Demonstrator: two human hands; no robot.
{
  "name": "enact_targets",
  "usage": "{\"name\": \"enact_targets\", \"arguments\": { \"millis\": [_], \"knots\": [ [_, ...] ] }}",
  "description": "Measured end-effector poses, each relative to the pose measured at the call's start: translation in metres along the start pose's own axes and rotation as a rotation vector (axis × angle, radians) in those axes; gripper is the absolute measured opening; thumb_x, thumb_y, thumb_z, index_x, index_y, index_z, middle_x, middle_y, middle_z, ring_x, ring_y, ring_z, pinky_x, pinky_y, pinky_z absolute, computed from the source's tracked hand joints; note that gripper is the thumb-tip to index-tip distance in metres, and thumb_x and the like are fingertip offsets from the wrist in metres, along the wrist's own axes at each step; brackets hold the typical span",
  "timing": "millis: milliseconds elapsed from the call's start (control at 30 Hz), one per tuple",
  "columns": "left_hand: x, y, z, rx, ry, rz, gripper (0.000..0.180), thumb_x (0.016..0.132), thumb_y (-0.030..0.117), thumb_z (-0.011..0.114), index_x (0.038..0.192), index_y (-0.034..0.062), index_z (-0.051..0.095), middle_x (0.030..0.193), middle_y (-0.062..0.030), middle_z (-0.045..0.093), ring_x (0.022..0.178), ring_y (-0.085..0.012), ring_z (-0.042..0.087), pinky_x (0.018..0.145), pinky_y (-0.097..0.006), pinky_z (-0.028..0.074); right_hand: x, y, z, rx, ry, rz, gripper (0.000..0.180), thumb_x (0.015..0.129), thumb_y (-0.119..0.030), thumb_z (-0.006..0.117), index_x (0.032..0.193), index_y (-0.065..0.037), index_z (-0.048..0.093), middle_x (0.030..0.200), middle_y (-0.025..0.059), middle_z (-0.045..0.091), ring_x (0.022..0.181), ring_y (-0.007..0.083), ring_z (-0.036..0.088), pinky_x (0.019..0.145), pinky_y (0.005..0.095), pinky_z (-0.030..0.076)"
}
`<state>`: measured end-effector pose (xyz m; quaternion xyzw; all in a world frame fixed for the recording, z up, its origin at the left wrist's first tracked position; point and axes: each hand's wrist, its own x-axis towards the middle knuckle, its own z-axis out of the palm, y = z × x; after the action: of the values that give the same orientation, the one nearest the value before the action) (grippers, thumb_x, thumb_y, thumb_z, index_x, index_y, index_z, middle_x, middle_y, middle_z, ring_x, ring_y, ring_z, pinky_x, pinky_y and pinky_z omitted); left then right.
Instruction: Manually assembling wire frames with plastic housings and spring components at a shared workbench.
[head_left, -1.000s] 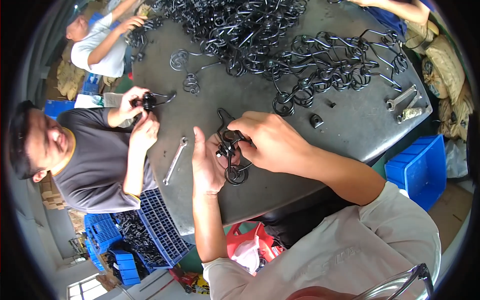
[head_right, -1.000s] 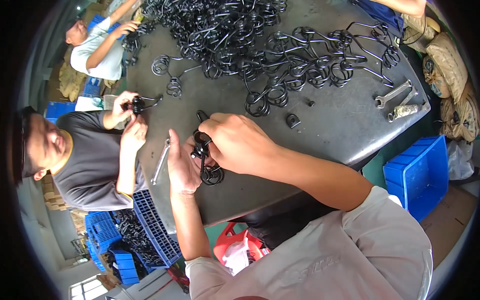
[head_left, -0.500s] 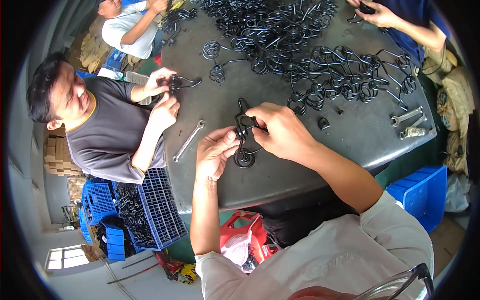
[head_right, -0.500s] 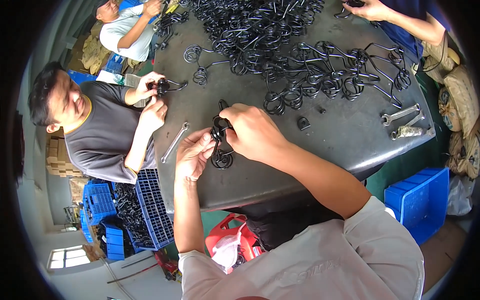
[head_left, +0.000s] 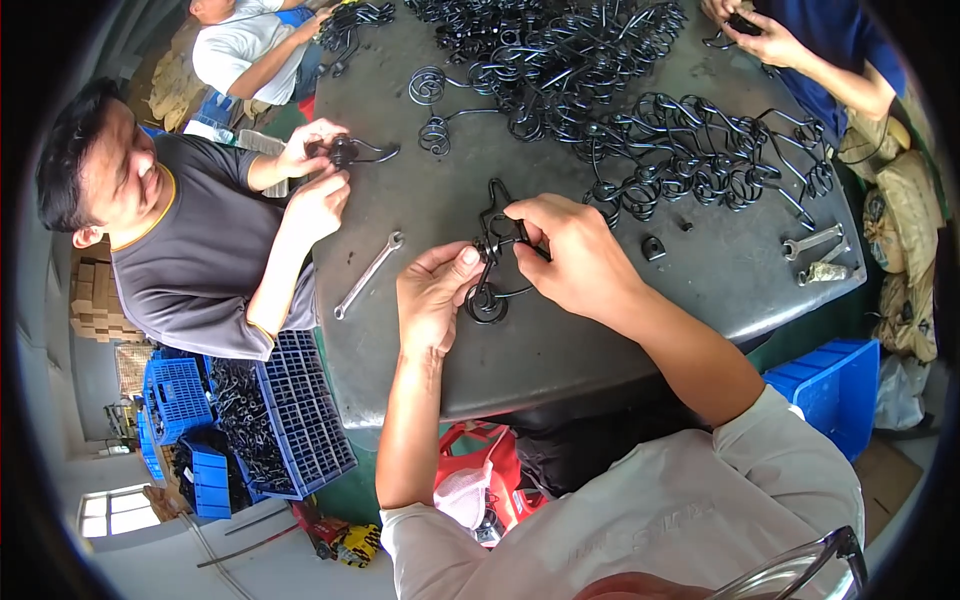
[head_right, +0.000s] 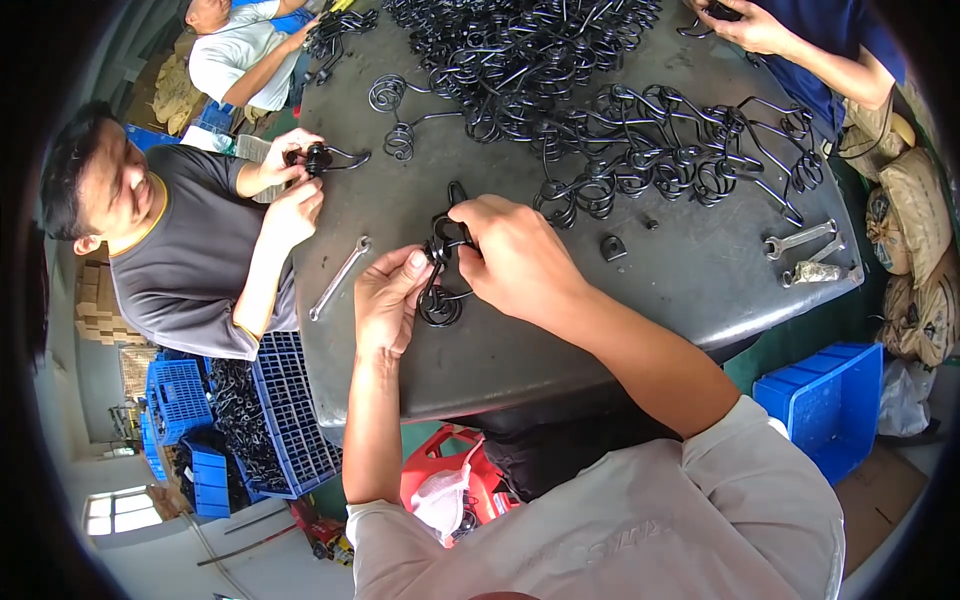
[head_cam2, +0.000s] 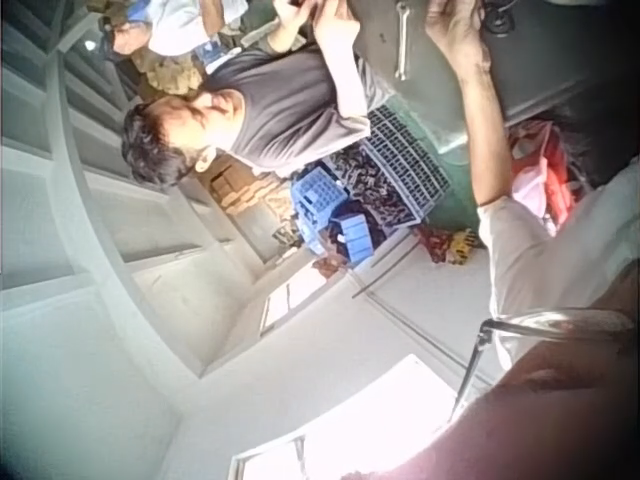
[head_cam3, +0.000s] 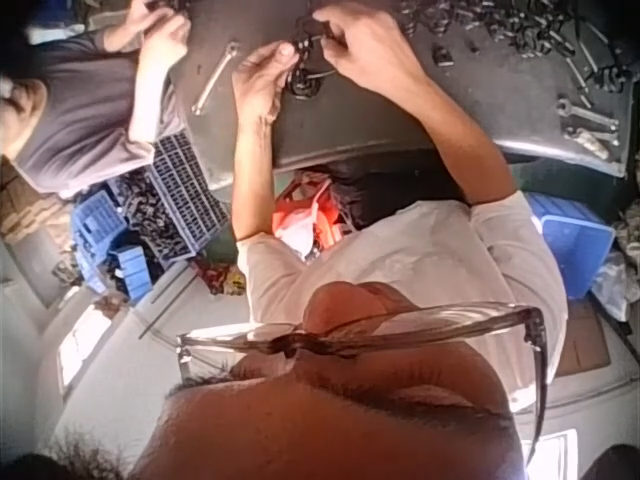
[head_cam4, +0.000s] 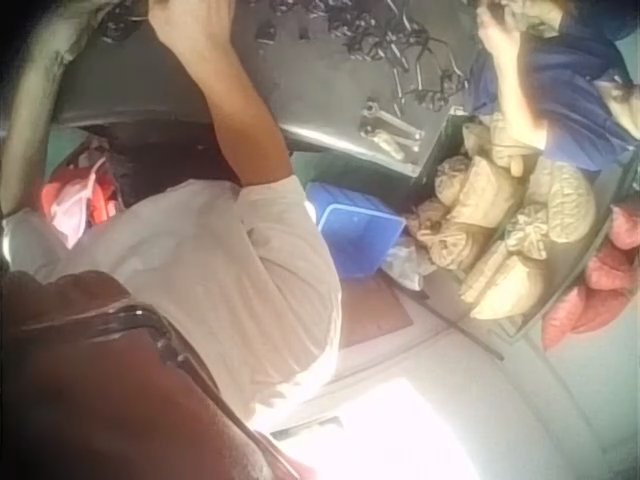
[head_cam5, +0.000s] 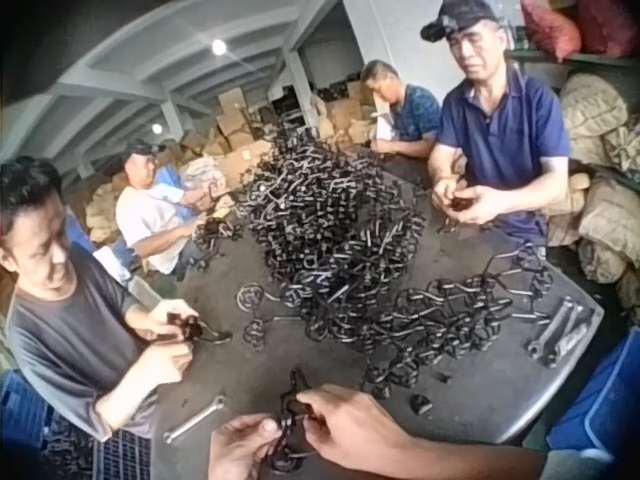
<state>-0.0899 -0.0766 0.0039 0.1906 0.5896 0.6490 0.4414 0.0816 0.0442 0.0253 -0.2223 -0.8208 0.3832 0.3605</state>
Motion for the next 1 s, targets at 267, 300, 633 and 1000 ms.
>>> {"name": "enact_targets", "arguments": {
  "millis": [267,300,633,1000],
  "knots": [
    [0.007,0.006,-0.006,0.138,-0.11,0.159,0.017,0.087,0.0,0.074,0.101,-0.0068,0.069,0.087,-0.0094,0.071,0.073,-0.0133,0.066,0.068,-0.025,0.053,0.0,0.0,0.002,-0.001,-0.004,0.012,0.029,0.073,0.003,0.069,0.101,0.004,0.064,0.087,0.0188,0.064,0.075,0.0366,0.067,0.067,0.0448,0.054],
    [0.009,0.008,-0.004,0.188,-0.127,0.159,0.015,0.086,-0.003,0.072,0.1,-0.007,0.068,0.085,-0.0087,0.07,0.072,-0.0127,0.064,0.067,-0.025,0.053,-0.001,0.002,0.003,-0.003,-0.005,0.015,0.029,0.073,0.003,0.069,0.101,0.004,0.064,0.087,0.0188,0.064,0.075,0.0366,0.067,0.067,0.0448,0.054],
    [0.025,0.009,-0.011,0.081,-0.25,-0.052,0.014,0.089,0.009,0.067,0.095,-0.0031,0.064,0.08,-0.0072,0.066,0.07,-0.0109,0.061,0.065,-0.023,0.05,-0.001,0.003,0.009,0.001,0.042,0.02,0.032,0.075,0.005,0.069,0.107,0.002,0.064,0.082,0.0133,0.06,0.066,0.027,0.061,0.06,0.0376,0.05],
    [0.005,0.014,0.002,0.232,-0.224,0.167,0.03,0.081,-0.008,0.077,0.107,-0.0048,0.062,0.096,-0.0083,0.069,0.081,-0.0101,0.067,0.074,-0.022,0.056,0.0,-0.003,0.006,0.016,0.025,0.061,0.034,0.074,0.004,0.069,0.108,0.002,0.064,0.083,0.0156,0.062,0.07,0.0309,0.066,0.062,0.0397,0.053]
  ]
}}
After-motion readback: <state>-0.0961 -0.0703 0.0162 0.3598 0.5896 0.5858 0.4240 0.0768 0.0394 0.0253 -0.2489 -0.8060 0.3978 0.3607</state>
